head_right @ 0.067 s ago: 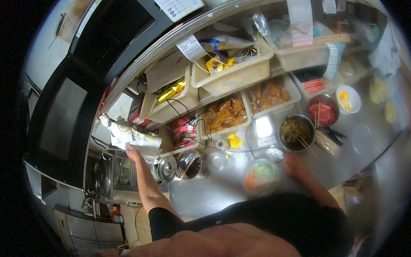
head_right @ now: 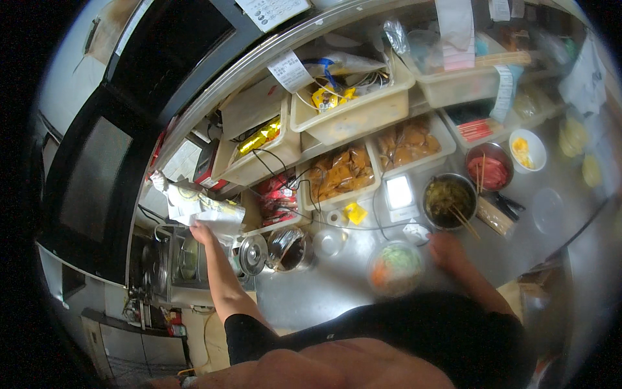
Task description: The person assembles a food order by layering shredded vegetables and noodles into a clear plastic container, then places the container into a white plastic bag. They add a small paper slip and a pair of chopsticks into the bag, tie it closed, and place it on a counter. Finally, they pick up a small white card and walk toward the dining area.
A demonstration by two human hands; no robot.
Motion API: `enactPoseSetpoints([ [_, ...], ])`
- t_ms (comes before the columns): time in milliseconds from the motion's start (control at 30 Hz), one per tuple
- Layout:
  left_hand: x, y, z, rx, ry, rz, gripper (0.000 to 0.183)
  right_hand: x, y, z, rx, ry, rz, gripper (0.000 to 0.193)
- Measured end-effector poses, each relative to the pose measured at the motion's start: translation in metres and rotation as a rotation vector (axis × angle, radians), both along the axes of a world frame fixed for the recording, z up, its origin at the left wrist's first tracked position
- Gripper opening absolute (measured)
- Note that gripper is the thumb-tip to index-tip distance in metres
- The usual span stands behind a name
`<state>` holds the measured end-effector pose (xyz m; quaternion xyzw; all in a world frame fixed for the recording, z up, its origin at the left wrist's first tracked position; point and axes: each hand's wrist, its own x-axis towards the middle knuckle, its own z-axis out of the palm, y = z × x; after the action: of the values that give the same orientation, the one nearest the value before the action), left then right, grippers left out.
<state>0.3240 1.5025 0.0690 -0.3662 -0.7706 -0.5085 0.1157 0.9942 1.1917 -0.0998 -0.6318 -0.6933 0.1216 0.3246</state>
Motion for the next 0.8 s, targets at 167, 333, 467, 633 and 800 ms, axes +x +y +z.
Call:
enactPoseSetpoints([
  [167, -0.015, 0.007, -0.012, 0.209, -0.111, -0.21, 0.033, -0.009, 0.001, 0.007, -0.043, -0.014, 0.048, 0.024],
  [333, -0.013, 0.011, -0.009, 0.244, -0.06, -0.375, 0.033, -0.011, -0.004, 0.007, -0.019, 0.014, 0.069, 0.02],
  [467, 0.004, 0.009, -0.004, 0.178, 0.046, -0.217, 0.035, -0.011, -0.006, -0.002, -0.018, -0.038, 0.061, 0.021],
  [633, 0.015, 0.005, 0.002, 0.113, 0.015, -0.061, 0.034, -0.013, -0.006, -0.001, -0.003, -0.008, 0.056, 0.018],
  [800, 0.01, 0.004, 0.009, 0.042, -0.048, -0.008, 0.034, -0.017, -0.005, 0.009, -0.009, 0.026, 0.057, 0.015],
])
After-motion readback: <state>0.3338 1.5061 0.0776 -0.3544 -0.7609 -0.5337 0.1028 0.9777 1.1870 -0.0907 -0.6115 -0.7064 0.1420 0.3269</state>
